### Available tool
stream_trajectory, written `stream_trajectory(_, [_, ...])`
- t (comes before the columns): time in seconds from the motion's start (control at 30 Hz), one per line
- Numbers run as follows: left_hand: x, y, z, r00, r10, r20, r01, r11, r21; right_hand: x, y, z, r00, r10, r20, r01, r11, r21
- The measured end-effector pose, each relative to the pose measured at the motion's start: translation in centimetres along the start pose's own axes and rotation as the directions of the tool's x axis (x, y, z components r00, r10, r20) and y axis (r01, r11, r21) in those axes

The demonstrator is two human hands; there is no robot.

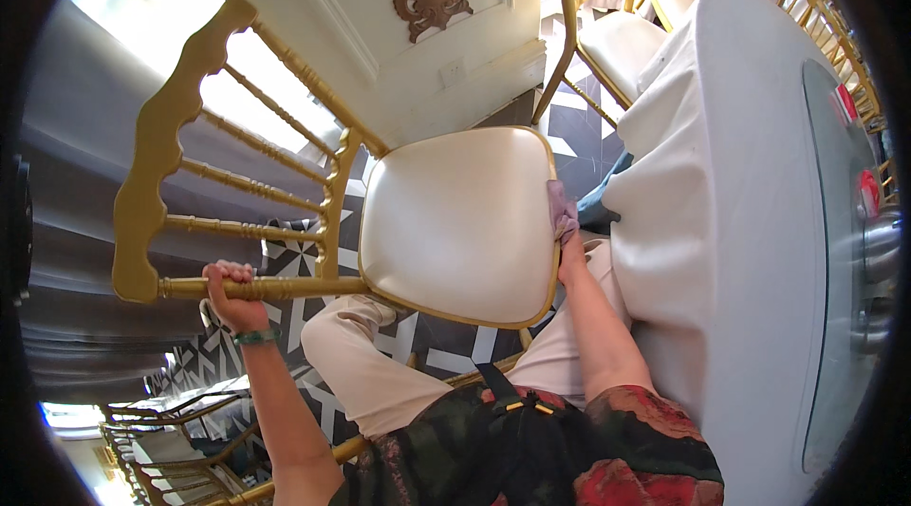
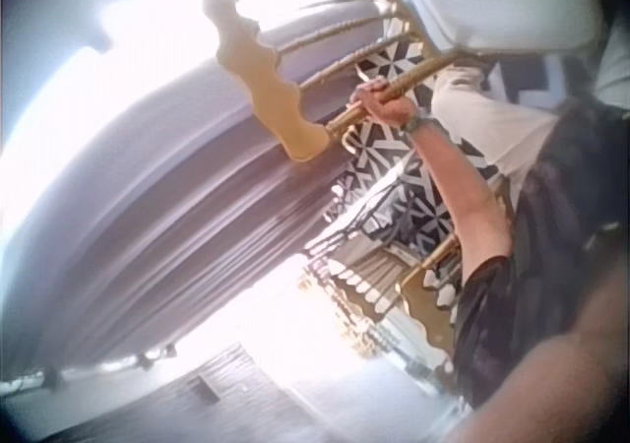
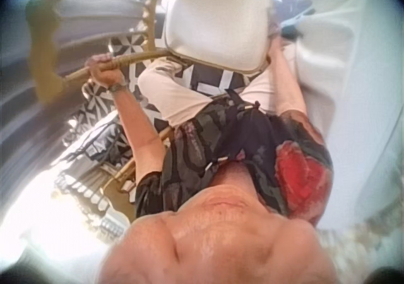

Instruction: The person wipes the seat cushion, frame, and legs of a gold-colored chair using a purple cloth, then moves to another chair and continues cleaning the backrest.

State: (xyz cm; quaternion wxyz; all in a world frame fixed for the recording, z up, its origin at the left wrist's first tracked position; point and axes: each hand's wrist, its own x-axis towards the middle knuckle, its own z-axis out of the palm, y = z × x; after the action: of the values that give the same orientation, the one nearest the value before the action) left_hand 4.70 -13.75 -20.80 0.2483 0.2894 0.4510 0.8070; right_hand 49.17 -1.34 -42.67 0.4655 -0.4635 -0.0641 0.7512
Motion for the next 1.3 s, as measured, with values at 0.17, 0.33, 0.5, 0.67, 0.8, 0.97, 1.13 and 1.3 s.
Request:
stream_trajectory(0.17, [0.3, -1.1, 0.5, 0.999, 0.021, 0.025, -0.022, 0.997, 0.069, 1.0, 0.3, -2.4, 0.999, 0.046, 0.004, -0.046, 0.996, 0.071])
stream_trajectory(0.33, [1.7, -1.3, -3.3, 0.964, -0.003, -0.265, 0.068, 0.970, 0.235, 2.2, 2.2, -3.2, 0.995, 0.011, 0.104, -0.013, 1.000, 0.013])
stream_trajectory(0.5, [5.9, -1.2, -7.4, 0.953, -0.125, -0.277, 0.175, 0.970, 0.166, 2.8, 4.0, -2.6, 0.973, -0.031, 0.229, 0.032, 0.999, -0.002])
stream_trajectory(0.67, [10.9, -2.9, -13.7, 0.923, -0.136, -0.359, 0.223, 0.951, 0.213, 1.8, 4.8, 1.5, 0.951, 0.076, 0.299, -0.087, 0.996, 0.023])
stream_trajectory(0.8, [13.7, -3.9, -18.1, 0.895, -0.086, -0.439, 0.216, 0.942, 0.258, -0.5, 3.9, 6.0, 0.952, 0.145, 0.270, -0.117, 0.986, -0.119])
stream_trajectory(0.97, [15.0, -6.0, -18.1, 0.788, 0.016, -0.615, 0.347, 0.814, 0.466, -1.5, 3.6, 8.4, 0.958, 0.177, 0.225, -0.138, 0.974, -0.181])
stream_trajectory(1.13, [14.0, -5.4, -13.4, 0.637, 0.094, -0.765, 0.537, 0.658, 0.528, -2.8, 3.4, 9.2, 0.962, 0.160, 0.220, -0.148, 0.987, -0.070])
stream_trajectory(1.3, [4.6, -10.4, -4.9, 0.960, 0.276, -0.049, 0.006, 0.156, 0.988, -1.9, 3.7, 8.9, 0.962, 0.137, 0.235, -0.110, 0.986, -0.125])
